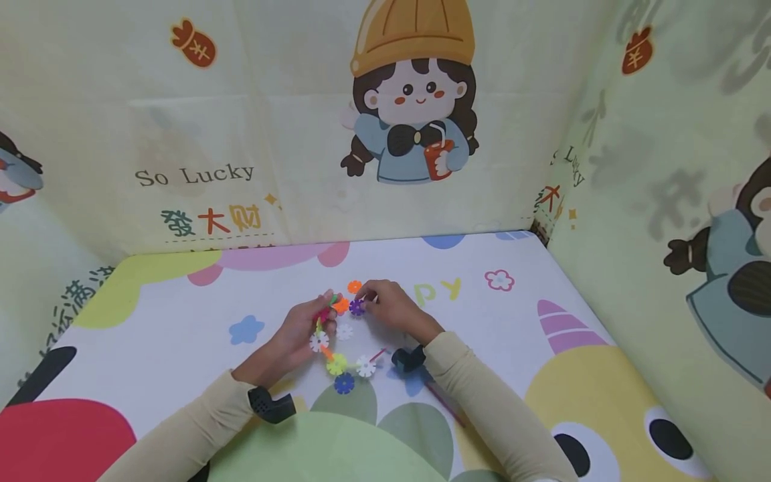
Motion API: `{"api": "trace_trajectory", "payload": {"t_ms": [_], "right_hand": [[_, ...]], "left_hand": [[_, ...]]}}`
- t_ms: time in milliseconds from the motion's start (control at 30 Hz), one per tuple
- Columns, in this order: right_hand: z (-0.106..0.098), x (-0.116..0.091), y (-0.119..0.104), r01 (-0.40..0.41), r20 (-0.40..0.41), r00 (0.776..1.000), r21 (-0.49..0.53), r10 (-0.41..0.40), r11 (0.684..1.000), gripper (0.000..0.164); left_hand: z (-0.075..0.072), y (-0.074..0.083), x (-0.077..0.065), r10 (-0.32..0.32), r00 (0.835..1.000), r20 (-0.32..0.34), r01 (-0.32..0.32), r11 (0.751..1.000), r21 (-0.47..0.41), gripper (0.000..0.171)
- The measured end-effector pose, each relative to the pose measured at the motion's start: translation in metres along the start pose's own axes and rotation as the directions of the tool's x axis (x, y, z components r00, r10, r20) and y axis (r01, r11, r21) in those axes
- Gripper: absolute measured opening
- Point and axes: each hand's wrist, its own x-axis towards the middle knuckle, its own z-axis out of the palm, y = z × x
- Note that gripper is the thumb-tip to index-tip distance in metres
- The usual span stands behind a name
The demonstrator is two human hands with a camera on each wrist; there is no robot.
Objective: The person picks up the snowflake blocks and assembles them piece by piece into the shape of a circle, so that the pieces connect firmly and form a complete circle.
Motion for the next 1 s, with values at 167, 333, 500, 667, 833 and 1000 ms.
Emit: {"api": "trace_trajectory", "payload": {"t_ms": [167,333,500,667,833,1000], "right_hand": [[-0.005,-0.003,-0.006,0.009,-0.096,0.995,0.068,-0.002,0.998,0.009],[-0.008,-0.004,-0.008,-0.021,-0.097,0.995,0.173,0.038,0.985,0.010],[-0.012,-0.004,-0.010,-0.035,-0.108,0.992,0.311,0.072,0.950,0.011],[-0.016,-0.005,-0.013,-0.040,-0.094,0.992,0.369,0.080,0.929,0.012],[-0.017,-0.007,-0.015,-0.061,-0.055,0.995,0.391,0.089,0.918,0.013],[-0.017,-0.008,-0.015,-0.062,-0.042,0.996,0.383,0.085,0.922,0.014]], "left_hand": [[0.000,-0.001,0.002,-0.002,1.000,-0.014,0.002,1.000,0.016,0.047],[-0.001,-0.002,0.002,-0.007,1.000,-0.002,0.007,0.999,0.034,0.051],[-0.002,-0.003,0.002,-0.006,1.000,0.027,0.004,0.999,0.047,0.050],[-0.001,-0.003,0.001,-0.015,0.999,0.046,0.012,0.999,0.052,0.051],[0.000,-0.002,0.001,-0.024,0.999,0.042,0.020,0.996,0.087,0.052],[0.000,-0.002,0.000,-0.016,0.998,0.069,0.010,0.996,0.087,0.050]]}}
